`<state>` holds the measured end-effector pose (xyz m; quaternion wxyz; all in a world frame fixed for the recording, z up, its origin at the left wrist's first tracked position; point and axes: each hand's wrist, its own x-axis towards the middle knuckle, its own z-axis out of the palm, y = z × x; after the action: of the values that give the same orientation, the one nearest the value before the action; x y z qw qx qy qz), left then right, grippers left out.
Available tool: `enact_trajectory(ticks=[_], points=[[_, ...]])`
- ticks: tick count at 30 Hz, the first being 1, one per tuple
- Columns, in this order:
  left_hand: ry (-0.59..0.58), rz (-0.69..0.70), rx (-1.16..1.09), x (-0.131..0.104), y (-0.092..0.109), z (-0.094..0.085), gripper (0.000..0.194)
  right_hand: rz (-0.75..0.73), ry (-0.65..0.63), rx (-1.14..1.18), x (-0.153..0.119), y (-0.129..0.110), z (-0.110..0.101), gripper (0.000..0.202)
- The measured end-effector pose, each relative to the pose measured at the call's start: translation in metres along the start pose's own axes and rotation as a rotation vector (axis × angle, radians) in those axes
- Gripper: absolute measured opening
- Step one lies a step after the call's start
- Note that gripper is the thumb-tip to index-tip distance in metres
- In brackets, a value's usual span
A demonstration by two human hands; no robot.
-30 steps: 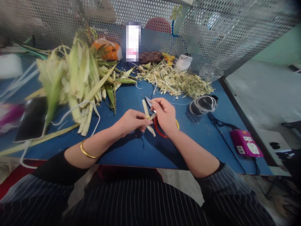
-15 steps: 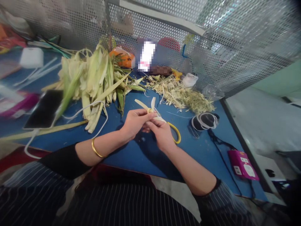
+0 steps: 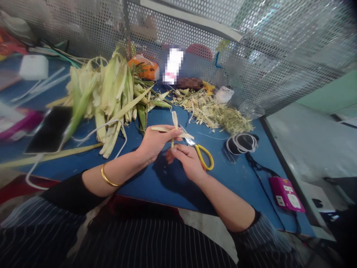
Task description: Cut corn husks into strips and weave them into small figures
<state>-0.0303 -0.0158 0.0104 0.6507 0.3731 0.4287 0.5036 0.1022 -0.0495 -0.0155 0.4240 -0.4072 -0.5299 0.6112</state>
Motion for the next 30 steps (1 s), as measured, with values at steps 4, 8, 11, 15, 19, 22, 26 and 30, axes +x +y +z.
enact_trajectory(ticks=[4,8,11,15,19,22,26,30], points=[[-0.119,-0.024,0.067,-0.001,0.001,-0.001,0.024,-0.049,0.102,-0.028,0.002,0.0,0.001,0.025],[-0.255,0.017,0.067,-0.002,0.001,-0.002,0.017,-0.079,0.139,-0.023,0.004,0.0,0.0,0.027],[-0.173,0.025,0.094,0.0,-0.002,-0.004,0.024,-0.063,0.086,-0.079,0.003,-0.004,-0.002,0.027],[-0.139,0.041,0.124,0.005,-0.004,-0.007,0.023,-0.043,0.015,-0.162,0.002,-0.01,-0.003,0.03],[-0.132,0.044,0.122,0.007,-0.001,-0.009,0.025,-0.086,0.16,-0.295,0.002,-0.012,-0.007,0.031],[-0.128,0.001,0.109,0.005,0.003,-0.008,0.029,-0.167,0.398,-0.319,0.005,-0.013,-0.013,0.024],[-0.168,-0.048,0.17,0.003,0.005,-0.007,0.034,-0.2,0.393,-0.374,0.007,-0.016,-0.017,0.017],[-0.201,-0.023,0.257,0.002,0.003,-0.006,0.035,-0.192,0.341,-0.424,0.006,-0.017,-0.015,0.017]])
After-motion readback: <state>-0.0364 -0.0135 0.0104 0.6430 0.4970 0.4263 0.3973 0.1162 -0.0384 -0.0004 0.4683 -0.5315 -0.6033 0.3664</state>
